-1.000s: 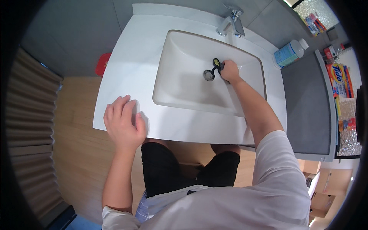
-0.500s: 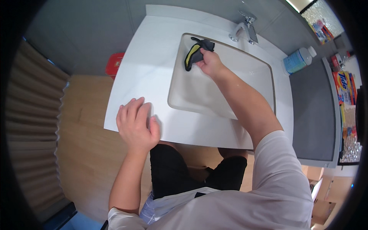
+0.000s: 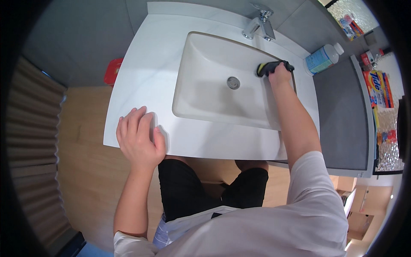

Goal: The person cleans a bathroom sink and vanity using a cloth, then washes the cloth under the faucet and wrings it out by hand.

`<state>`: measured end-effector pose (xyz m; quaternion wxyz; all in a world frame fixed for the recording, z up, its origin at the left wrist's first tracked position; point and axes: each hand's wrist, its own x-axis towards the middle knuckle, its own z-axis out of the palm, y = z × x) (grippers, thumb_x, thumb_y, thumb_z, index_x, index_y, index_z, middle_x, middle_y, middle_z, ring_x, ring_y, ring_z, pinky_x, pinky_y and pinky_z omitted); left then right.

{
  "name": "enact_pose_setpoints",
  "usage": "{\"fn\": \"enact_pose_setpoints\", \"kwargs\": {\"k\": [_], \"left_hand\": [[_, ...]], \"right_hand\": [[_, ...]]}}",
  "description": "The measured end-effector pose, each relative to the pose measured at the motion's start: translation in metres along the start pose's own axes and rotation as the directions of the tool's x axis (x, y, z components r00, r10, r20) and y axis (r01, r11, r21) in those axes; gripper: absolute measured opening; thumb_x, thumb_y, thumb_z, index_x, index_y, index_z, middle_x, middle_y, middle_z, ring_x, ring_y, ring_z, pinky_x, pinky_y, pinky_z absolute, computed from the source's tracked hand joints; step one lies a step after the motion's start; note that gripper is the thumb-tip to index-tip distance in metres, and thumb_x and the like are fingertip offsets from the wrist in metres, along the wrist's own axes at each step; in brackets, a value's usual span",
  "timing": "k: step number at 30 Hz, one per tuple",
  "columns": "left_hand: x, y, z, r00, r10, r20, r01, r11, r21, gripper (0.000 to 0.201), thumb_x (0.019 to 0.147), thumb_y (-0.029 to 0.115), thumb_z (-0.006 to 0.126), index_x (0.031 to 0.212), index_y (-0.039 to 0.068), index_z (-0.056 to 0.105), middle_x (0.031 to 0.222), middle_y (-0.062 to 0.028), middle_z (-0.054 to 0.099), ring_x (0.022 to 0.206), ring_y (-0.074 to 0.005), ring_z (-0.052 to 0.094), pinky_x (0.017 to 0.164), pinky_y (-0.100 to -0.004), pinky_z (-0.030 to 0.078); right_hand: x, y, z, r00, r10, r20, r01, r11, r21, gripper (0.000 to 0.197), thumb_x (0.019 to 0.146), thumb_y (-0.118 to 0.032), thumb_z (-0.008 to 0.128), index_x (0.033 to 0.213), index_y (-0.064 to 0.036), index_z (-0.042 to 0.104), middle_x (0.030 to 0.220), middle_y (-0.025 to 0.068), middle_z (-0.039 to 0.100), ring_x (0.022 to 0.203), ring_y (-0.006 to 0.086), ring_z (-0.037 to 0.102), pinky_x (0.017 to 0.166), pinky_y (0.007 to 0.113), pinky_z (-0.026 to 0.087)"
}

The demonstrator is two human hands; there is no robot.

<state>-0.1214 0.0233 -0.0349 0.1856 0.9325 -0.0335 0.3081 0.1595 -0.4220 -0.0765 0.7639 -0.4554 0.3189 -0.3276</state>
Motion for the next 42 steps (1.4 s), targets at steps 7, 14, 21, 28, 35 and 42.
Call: {"fn": "enact_pose_setpoints", "kwargs": {"k": [7,14,21,28,35,42], "left_hand": [[-0.001,-0.001,-0.003,0.999,-0.029,0.041,0.028,1.0,0.004,0.032,0.079,0.022,0.061,0.106,0.007,0.068,0.122,-0.0095,0.064,0.118,-0.0348,0.058,0.106,-0.0566,0.039],[0.001,-0.001,-0.003,0.999,-0.01,0.034,0.01,1.0,0.005,0.032,0.081,0.022,0.058,0.108,0.008,0.068,0.123,-0.0091,0.065,0.118,-0.0347,0.059,0.107,-0.0527,0.038],[0.001,-0.002,-0.003,1.0,-0.006,0.025,0.006,1.0,0.004,0.032,0.08,0.022,0.059,0.108,0.007,0.067,0.123,-0.0097,0.064,0.118,-0.0349,0.058,0.106,-0.053,0.038],[0.0,0.003,-0.003,1.0,0.003,0.026,-0.003,1.0,0.002,0.031,0.08,0.02,0.06,0.107,0.007,0.067,0.122,-0.0099,0.064,0.116,-0.035,0.058,0.106,-0.0519,0.038],[0.001,0.004,-0.006,1.0,0.006,0.011,-0.006,0.999,0.032,0.033,0.078,0.02,0.061,0.108,0.007,0.066,0.121,-0.01,0.064,0.112,-0.0337,0.058,0.102,-0.0478,0.041],[0.003,0.003,-0.005,1.0,0.026,-0.001,-0.026,1.0,0.015,0.034,0.077,0.017,0.06,0.109,0.006,0.066,0.122,-0.0101,0.065,0.11,-0.033,0.058,0.098,-0.0448,0.043]], "right_hand": [[-0.07,0.048,0.081,0.997,-0.053,-0.056,0.054,0.998,0.013,0.028,0.09,-0.002,0.063,0.117,-0.0073,0.058,0.116,0.0058,0.065,0.099,0.0217,0.062,0.089,0.039,0.052],[-0.177,0.092,0.159,0.977,0.208,0.053,-0.21,0.976,0.047,0.04,0.087,0.004,0.056,0.127,0.0013,0.057,0.123,0.0167,0.062,0.105,0.0327,0.065,0.09,0.045,0.054],[-0.234,0.105,0.168,0.948,0.245,0.202,-0.179,0.938,-0.298,0.04,0.091,-0.001,0.059,0.131,0.0016,0.056,0.128,0.0146,0.062,0.107,0.0281,0.064,0.091,0.038,0.052],[-0.2,0.112,0.117,0.458,0.14,0.878,0.517,0.761,-0.392,0.037,0.089,0.0,0.064,0.125,-0.0018,0.059,0.109,0.0091,0.067,0.1,0.02,0.06,0.092,0.035,0.048],[-0.273,0.012,0.045,-0.125,0.871,0.474,0.488,0.471,-0.735,0.043,0.083,-0.009,0.076,0.122,-0.0008,0.062,0.102,0.0064,0.067,0.095,0.0149,0.06,0.083,0.029,0.049],[-0.273,-0.008,0.039,-0.231,0.917,0.324,0.466,0.397,-0.791,0.037,0.087,-0.019,0.07,0.118,-0.0026,0.06,0.103,0.0051,0.065,0.09,0.0131,0.062,0.078,0.028,0.049]]}}
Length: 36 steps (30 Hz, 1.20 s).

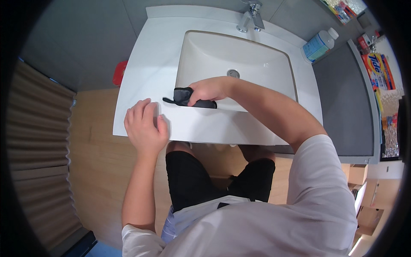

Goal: The person cleans a bathroom sink and vanity using a cloth, then washes the cloth under the faucet and wrings it out by hand.

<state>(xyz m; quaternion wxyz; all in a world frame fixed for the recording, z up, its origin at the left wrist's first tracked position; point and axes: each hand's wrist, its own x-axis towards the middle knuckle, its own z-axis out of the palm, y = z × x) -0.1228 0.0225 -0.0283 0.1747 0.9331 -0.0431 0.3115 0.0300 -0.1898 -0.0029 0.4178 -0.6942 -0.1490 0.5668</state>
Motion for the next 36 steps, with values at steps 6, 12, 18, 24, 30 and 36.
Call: {"fn": "enact_pose_setpoints", "kwargs": {"k": [6,12,18,24,30,36], "left_hand": [[-0.005,0.0,-0.001,1.0,-0.023,0.011,0.023,1.0,0.012,0.034,0.078,0.016,0.06,0.11,0.006,0.067,0.124,-0.0095,0.065,0.112,-0.0327,0.058,0.098,-0.0442,0.043],[-0.003,0.003,-0.001,1.0,-0.016,0.017,0.016,1.0,-0.009,0.033,0.079,0.015,0.06,0.11,0.006,0.067,0.124,-0.01,0.065,0.113,-0.033,0.058,0.099,-0.0447,0.042],[-0.002,0.0,-0.002,1.0,-0.002,0.026,0.003,1.0,-0.017,0.033,0.079,0.014,0.059,0.111,0.005,0.066,0.124,-0.0105,0.064,0.112,-0.0332,0.058,0.098,-0.0447,0.042],[-0.002,-0.001,0.0,1.0,-0.002,0.004,0.002,1.0,-0.005,0.032,0.079,0.015,0.06,0.11,0.006,0.066,0.123,-0.0104,0.065,0.111,-0.0337,0.059,0.097,-0.0447,0.043],[0.0,0.003,0.005,1.0,0.004,0.0,-0.004,1.0,-0.027,0.033,0.079,0.016,0.06,0.109,0.006,0.066,0.122,-0.0106,0.065,0.11,-0.0338,0.059,0.097,-0.0449,0.043],[0.001,0.003,0.001,1.0,0.002,0.018,-0.002,1.0,-0.003,0.033,0.078,0.016,0.06,0.109,0.006,0.066,0.122,-0.0108,0.065,0.11,-0.0336,0.059,0.097,-0.0448,0.043]], "right_hand": [[-0.072,0.075,-0.055,0.849,0.512,-0.13,-0.528,0.81,-0.254,0.018,0.075,-0.014,0.066,0.092,-0.0086,0.066,0.088,0.0076,0.065,0.078,0.0183,0.063,0.069,0.036,0.049],[-0.164,0.129,-0.088,0.601,0.705,-0.377,-0.753,0.341,-0.563,0.044,0.069,-0.015,0.069,0.111,-0.0014,0.074,0.114,0.0214,0.069,0.1,0.0358,0.066,0.079,0.05,0.051],[-0.134,0.137,-0.093,0.741,0.495,-0.453,-0.615,0.229,-0.755,0.039,0.075,-0.015,0.066,0.112,-0.0049,0.076,0.115,0.0192,0.071,0.104,0.0357,0.068,0.086,0.044,0.053],[-0.107,0.186,-0.156,0.847,-0.223,-0.482,-0.359,0.429,-0.829,0.021,0.078,-0.004,0.06,0.097,-0.0013,0.068,0.103,0.0244,0.069,0.103,0.0429,0.063,0.089,0.049,0.051],[-0.022,0.184,-0.19,0.563,-0.43,-0.706,-0.261,0.718,-0.645,0.031,0.086,-0.013,0.062,0.115,-0.0008,0.059,0.113,0.0284,0.065,0.107,0.0462,0.061,0.094,0.048,0.049],[0.053,0.118,-0.115,0.674,-0.499,-0.545,-0.021,0.724,-0.69,0.04,0.085,-0.024,0.068,0.115,-0.0005,0.057,0.118,0.0253,0.062,0.111,0.0435,0.059,0.096,0.048,0.047]]}}
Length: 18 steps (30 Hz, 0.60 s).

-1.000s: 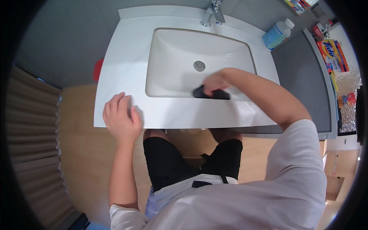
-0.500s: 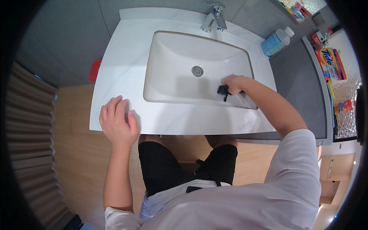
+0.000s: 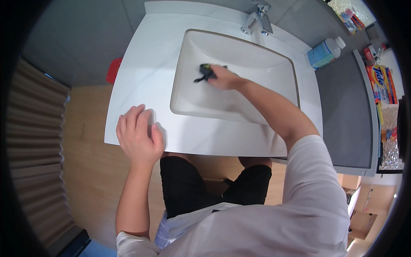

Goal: The person cleans a bathroom sink and vanity using a cloth, then washes the cloth under the faucet and wrings it out by hand.

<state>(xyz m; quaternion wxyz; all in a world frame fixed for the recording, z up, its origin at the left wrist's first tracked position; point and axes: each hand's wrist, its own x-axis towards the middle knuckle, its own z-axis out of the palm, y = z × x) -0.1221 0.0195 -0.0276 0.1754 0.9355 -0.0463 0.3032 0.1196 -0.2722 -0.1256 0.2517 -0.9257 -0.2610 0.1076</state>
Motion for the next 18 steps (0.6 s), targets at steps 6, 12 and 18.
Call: {"fn": "enact_pose_setpoints", "kwargs": {"k": [6,12,18], "left_hand": [[-0.008,-0.008,0.002,0.998,-0.054,0.024,0.054,0.998,-0.013,0.035,0.078,0.021,0.059,0.109,0.007,0.067,0.125,-0.0099,0.064,0.118,-0.036,0.057,0.106,-0.0547,0.038],[-0.003,-0.002,0.006,0.999,-0.042,0.032,0.043,0.999,-0.019,0.035,0.078,0.021,0.059,0.109,0.007,0.067,0.125,-0.0105,0.064,0.118,-0.0359,0.058,0.106,-0.0554,0.038],[0.0,0.0,0.003,1.0,0.001,0.019,-0.001,1.0,-0.005,0.033,0.078,0.014,0.059,0.109,0.004,0.067,0.124,-0.0121,0.065,0.114,-0.036,0.059,0.099,-0.0464,0.042]], "right_hand": [[-0.076,-0.062,-0.039,0.735,0.013,0.678,-0.181,0.967,0.178,0.059,0.079,-0.021,0.062,0.137,-0.0093,0.058,0.134,0.018,0.06,0.125,0.0332,0.056,0.106,0.04,0.044],[-0.093,0.086,-0.071,0.952,0.05,0.302,0.014,0.978,-0.206,0.029,0.078,-0.013,0.066,0.105,-0.003,0.062,0.108,0.0237,0.065,0.108,0.0443,0.059,0.092,0.049,0.049],[-0.02,0.038,-0.02,0.994,0.067,0.083,-0.056,0.991,-0.121,0.032,0.078,-0.018,0.067,0.106,-0.0026,0.064,0.11,0.0217,0.067,0.107,0.0377,0.063,0.091,0.045,0.05]]}}
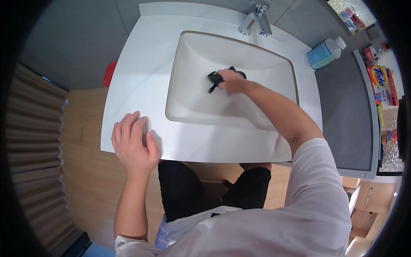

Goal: The person cleans a bathroom sink and vanity using a cloth, then washes the cloth under the faucet and wrings it out by hand.

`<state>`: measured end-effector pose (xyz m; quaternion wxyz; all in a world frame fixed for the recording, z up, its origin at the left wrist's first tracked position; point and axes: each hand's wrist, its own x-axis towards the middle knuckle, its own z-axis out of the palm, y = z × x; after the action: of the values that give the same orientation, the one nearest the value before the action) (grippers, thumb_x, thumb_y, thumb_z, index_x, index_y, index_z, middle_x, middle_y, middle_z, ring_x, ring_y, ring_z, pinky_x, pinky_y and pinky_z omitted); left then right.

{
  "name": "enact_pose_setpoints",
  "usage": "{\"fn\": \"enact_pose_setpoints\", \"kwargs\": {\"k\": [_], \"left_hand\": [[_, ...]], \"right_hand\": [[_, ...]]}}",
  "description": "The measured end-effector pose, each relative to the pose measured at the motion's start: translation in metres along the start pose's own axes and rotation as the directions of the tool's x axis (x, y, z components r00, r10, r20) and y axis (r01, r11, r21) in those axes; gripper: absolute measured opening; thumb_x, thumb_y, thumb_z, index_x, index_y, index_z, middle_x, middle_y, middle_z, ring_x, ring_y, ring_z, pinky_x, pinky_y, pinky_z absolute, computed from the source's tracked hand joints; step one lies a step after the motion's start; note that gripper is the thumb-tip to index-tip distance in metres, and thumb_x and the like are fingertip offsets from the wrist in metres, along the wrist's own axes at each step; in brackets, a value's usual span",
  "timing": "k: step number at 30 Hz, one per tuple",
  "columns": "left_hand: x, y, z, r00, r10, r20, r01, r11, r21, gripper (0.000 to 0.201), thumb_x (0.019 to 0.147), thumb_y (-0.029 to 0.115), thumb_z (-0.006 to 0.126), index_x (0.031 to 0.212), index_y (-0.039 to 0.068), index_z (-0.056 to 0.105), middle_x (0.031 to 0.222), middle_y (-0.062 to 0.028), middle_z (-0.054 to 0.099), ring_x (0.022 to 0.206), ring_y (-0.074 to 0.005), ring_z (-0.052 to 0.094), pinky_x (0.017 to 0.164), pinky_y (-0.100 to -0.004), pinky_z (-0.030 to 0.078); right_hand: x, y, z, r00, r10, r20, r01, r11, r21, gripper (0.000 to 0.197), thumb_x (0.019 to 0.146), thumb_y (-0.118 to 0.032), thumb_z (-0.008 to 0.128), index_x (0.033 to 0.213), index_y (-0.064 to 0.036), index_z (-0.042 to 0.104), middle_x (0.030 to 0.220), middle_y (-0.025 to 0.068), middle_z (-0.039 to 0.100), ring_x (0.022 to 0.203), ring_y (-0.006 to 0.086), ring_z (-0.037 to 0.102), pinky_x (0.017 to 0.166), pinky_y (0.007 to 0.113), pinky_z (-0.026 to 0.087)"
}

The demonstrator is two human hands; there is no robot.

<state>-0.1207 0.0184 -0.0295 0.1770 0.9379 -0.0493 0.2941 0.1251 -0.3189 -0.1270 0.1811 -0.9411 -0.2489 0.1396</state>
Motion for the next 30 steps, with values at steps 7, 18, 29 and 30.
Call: {"fn": "enact_pose_setpoints", "kwargs": {"k": [7,18,29,30], "left_hand": [[-0.004,-0.006,-0.004,1.0,-0.012,-0.002,0.012,1.0,0.026,0.034,0.079,0.015,0.059,0.109,0.004,0.067,0.125,-0.012,0.064,0.114,-0.0363,0.059,0.099,-0.047,0.042],[-0.002,-0.005,-0.002,1.0,-0.011,-0.017,0.011,1.0,0.002,0.033,0.079,0.016,0.059,0.109,0.005,0.066,0.123,-0.0117,0.064,0.115,-0.0353,0.059,0.101,-0.0469,0.041],[-0.002,-0.004,-0.002,1.0,-0.024,-0.014,0.024,1.0,-0.008,0.033,0.079,0.018,0.059,0.108,0.005,0.067,0.121,-0.0113,0.065,0.114,-0.0357,0.059,0.104,-0.049,0.04],[-0.002,-0.003,-0.001,1.0,-0.019,-0.019,0.019,1.0,-0.005,0.033,0.079,0.018,0.059,0.108,0.005,0.067,0.121,-0.0114,0.065,0.115,-0.0358,0.059,0.104,-0.0491,0.04]], "right_hand": [[-0.084,-0.051,-0.033,0.84,0.051,0.54,-0.187,0.962,0.2,0.053,0.078,-0.016,0.063,0.13,-0.0038,0.062,0.12,0.0199,0.066,0.114,0.0329,0.061,0.1,0.04,0.047],[-0.035,0.017,-0.029,0.96,0.279,0.014,-0.278,0.959,-0.064,0.038,0.086,-0.027,0.062,0.118,-0.0064,0.064,0.114,0.0205,0.069,0.11,0.0395,0.064,0.094,0.046,0.05],[-0.014,-0.006,-0.055,0.839,0.533,0.112,-0.473,0.815,-0.336,0.069,0.073,-0.059,0.07,0.114,-0.0042,0.072,0.114,0.0214,0.071,0.107,0.0383,0.067,0.093,0.045,0.053],[-0.012,-0.002,-0.055,0.836,0.537,0.11,-0.477,0.812,-0.337,0.069,0.073,-0.059,0.07,0.114,-0.0042,0.072,0.114,0.0214,0.071,0.107,0.0383,0.067,0.093,0.045,0.053]]}}
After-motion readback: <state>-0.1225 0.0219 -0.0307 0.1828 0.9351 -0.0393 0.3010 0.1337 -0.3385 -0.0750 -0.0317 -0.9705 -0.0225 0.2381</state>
